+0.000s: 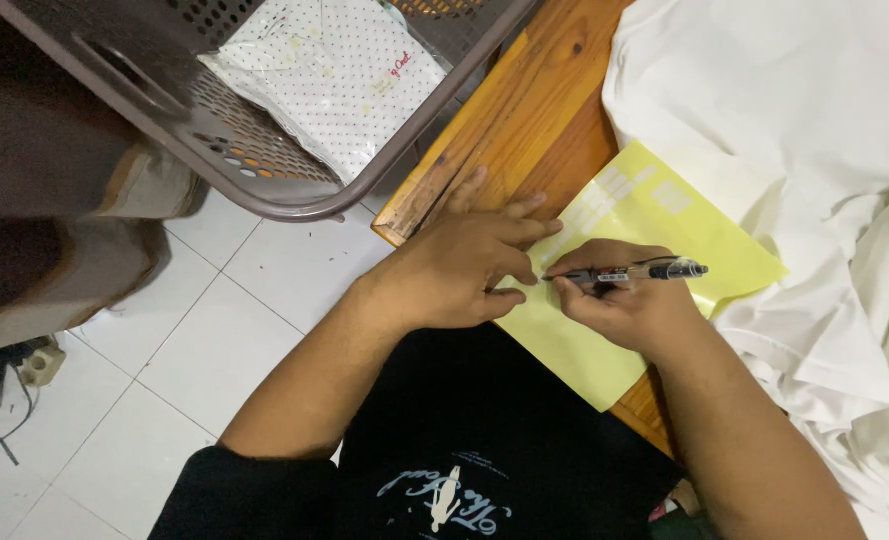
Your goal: Writing on a yellow label and folding a white garment to tuck the label inside.
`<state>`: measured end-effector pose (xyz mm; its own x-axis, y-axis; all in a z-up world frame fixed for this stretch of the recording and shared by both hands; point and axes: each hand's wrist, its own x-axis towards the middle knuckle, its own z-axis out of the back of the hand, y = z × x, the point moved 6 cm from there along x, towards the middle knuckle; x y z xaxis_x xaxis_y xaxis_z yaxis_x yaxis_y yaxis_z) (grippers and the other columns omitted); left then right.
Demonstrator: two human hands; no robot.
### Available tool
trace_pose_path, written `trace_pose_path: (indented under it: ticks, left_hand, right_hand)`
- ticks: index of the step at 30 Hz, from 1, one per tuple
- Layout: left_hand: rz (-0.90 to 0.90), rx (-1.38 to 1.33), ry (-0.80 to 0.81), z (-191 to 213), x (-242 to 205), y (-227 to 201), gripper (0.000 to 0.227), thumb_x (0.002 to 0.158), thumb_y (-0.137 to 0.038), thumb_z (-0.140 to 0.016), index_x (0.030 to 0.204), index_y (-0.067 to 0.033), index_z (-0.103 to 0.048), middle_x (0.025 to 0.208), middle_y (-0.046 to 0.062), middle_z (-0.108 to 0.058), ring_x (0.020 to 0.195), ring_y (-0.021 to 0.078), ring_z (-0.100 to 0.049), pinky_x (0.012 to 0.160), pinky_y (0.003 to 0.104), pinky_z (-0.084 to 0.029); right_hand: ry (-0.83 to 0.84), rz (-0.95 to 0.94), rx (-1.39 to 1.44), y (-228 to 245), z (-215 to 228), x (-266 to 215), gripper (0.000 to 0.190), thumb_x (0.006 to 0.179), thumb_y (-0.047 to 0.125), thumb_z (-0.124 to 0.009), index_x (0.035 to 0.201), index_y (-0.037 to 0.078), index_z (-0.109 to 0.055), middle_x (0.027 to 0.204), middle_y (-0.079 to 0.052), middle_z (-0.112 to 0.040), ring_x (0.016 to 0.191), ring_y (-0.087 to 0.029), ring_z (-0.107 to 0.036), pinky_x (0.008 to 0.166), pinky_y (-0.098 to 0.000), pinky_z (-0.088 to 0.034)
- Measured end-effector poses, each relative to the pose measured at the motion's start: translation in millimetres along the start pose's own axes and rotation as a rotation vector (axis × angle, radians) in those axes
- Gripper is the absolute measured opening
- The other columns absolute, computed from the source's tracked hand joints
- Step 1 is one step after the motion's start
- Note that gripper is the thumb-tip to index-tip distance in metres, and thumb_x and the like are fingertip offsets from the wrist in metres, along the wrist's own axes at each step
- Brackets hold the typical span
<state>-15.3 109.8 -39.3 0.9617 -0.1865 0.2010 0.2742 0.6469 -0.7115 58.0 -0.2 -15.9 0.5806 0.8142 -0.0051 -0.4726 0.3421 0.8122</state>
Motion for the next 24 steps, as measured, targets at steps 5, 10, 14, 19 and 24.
trace_pose_path:
  ticks: [5, 10, 14, 19, 24]
  left_hand:
    - [-0.016, 0.017, -0.028, 2, -1, -1, 0.015, 0.068, -0.028, -0.064, 0.081, -0.0190, -0.065, 0.115, 0.004, -0.056, 0.125, 0.0152, -0.033, 0.105, 0.048, 0.001]
    - [-0.021, 0.023, -0.029, 1, 0, -2, 0.015, 0.070, -0.029, -0.063, 0.081, -0.0197, -0.065, 0.116, 0.004, -0.056, 0.125, 0.0150, -0.033, 0.105, 0.048, 0.001]
    - [-0.025, 0.013, -0.051, 0, 0, -1, 0.014, 0.071, -0.033, -0.063, 0.078, -0.0206, -0.064, 0.114, 0.003, -0.056, 0.124, 0.0154, -0.035, 0.104, 0.049, 0.001]
    - [-0.022, 0.008, -0.055, 1, 1, -1, 0.014, 0.072, -0.033, -0.063, 0.077, -0.0197, -0.065, 0.114, 0.003, -0.057, 0.124, 0.0157, -0.035, 0.104, 0.049, 0.001]
    - [-0.014, 0.021, -0.052, 1, 0, -2, 0.015, 0.071, -0.032, -0.064, 0.077, -0.0184, -0.065, 0.114, 0.004, -0.056, 0.124, 0.0160, -0.034, 0.104, 0.050, 0.000]
  right_hand:
    - [-0.017, 0.083, -0.043, 7, 1, 1, 0.009, 0.070, 0.016, -0.065, 0.075, 0.008, -0.066, 0.042, -0.011, -0.048, 0.035, -0.024, -0.049, 0.037, -0.0279, -0.039]
    - [-0.024, 0.037, -0.038, -1, 3, -1, 0.011, 0.070, 0.017, -0.064, 0.075, 0.008, -0.067, 0.043, -0.010, -0.050, 0.036, -0.022, -0.049, 0.039, -0.0269, -0.039]
    - [-0.038, -0.037, 0.002, -18, 1, -5, 0.013, 0.068, 0.022, -0.066, 0.075, 0.011, -0.068, 0.045, -0.009, -0.051, 0.039, -0.020, -0.050, 0.041, -0.0268, -0.039]
    - [-0.024, -0.025, -0.037, -14, -1, -2, 0.013, 0.068, 0.021, -0.066, 0.075, 0.011, -0.068, 0.046, -0.012, -0.052, 0.040, -0.025, -0.052, 0.041, -0.0293, -0.040]
    - [-0.030, -0.001, -0.019, -8, 0, -1, 0.011, 0.069, 0.020, -0.065, 0.075, 0.011, -0.068, 0.045, -0.010, -0.051, 0.038, -0.022, -0.050, 0.040, -0.0272, -0.040]
